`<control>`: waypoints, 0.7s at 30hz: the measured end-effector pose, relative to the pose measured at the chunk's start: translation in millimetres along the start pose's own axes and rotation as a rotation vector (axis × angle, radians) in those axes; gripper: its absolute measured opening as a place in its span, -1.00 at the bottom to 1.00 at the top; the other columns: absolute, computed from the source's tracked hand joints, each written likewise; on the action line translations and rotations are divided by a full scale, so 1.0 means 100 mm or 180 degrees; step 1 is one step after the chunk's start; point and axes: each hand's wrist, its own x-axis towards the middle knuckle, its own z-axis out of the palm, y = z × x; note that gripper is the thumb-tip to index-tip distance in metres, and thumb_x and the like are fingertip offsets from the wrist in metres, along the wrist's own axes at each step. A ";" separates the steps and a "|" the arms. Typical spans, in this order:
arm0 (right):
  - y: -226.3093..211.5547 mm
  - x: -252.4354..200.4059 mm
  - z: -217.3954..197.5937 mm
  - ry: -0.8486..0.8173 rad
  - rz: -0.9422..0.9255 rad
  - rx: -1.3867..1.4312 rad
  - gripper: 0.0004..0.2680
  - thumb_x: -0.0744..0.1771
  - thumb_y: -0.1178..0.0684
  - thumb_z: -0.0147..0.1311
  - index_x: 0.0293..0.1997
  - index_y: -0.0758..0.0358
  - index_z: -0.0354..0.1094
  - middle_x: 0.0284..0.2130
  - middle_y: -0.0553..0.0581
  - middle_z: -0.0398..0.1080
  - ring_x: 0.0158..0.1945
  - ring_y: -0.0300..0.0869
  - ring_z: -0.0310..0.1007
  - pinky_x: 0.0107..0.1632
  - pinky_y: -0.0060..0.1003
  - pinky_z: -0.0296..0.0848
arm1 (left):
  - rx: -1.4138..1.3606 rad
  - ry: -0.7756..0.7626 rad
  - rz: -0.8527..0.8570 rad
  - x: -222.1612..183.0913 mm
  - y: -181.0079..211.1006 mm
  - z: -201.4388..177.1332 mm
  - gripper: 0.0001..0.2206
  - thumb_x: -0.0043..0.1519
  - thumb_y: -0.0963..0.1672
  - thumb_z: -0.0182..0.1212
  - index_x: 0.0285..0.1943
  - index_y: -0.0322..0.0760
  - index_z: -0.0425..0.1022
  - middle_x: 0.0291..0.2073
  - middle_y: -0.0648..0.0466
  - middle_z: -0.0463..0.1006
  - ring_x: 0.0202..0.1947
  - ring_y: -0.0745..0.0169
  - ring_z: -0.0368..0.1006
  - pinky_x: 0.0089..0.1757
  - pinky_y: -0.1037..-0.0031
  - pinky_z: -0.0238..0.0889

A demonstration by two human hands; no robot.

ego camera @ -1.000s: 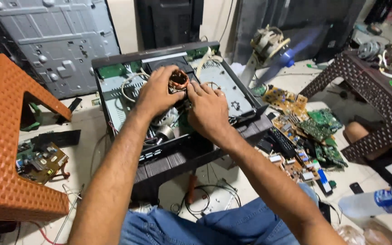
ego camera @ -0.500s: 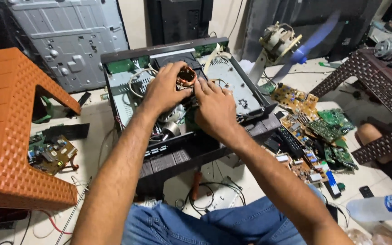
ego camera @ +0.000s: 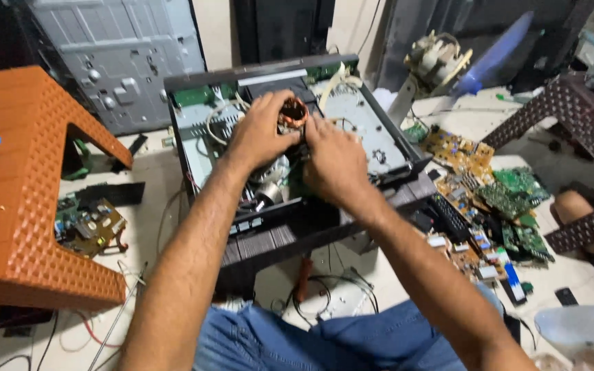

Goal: Positioning and assembling a copper coil component into an electronic device chassis while managing internal wiring.

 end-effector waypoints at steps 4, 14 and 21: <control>0.13 0.11 0.16 0.0050 0.0054 0.0085 -0.37 0.21 0.07 0.17 0.49 0.21 0.04 0.43 0.20 0.15 0.32 0.08 0.34 0.23 0.23 0.30 | -0.0198 -0.0077 -0.0212 -0.03 0.06 0.02 -0.41 0.15 -0.05 0.42 0.37 -0.08 0.30 0.11 -0.11 0.48 0.23 -0.17 0.33 0.13 -0.11 0.24; 0.05 -0.07 0.00 0.0181 -0.0054 0.0046 -0.44 0.23 0.04 0.12 0.45 0.14 0.16 0.35 0.11 0.29 0.28 0.06 0.38 0.15 0.17 0.39 | -0.0095 -0.0074 -0.0062 -0.05 -0.01 0.04 -0.37 0.15 -0.02 0.43 0.40 -0.09 0.25 0.13 -0.12 0.45 0.24 -0.19 0.32 0.11 -0.12 0.26; 0.18 0.09 0.11 0.0341 -0.0023 0.0068 -0.47 0.19 0.12 0.04 0.37 0.13 0.25 0.28 0.06 0.38 0.05 0.12 0.55 -0.01 0.23 0.48 | -0.0006 -0.0030 -0.0024 0.01 -0.05 0.04 -0.35 0.11 0.01 0.43 0.39 -0.04 0.25 0.10 -0.07 0.45 0.20 -0.18 0.35 0.08 -0.12 0.28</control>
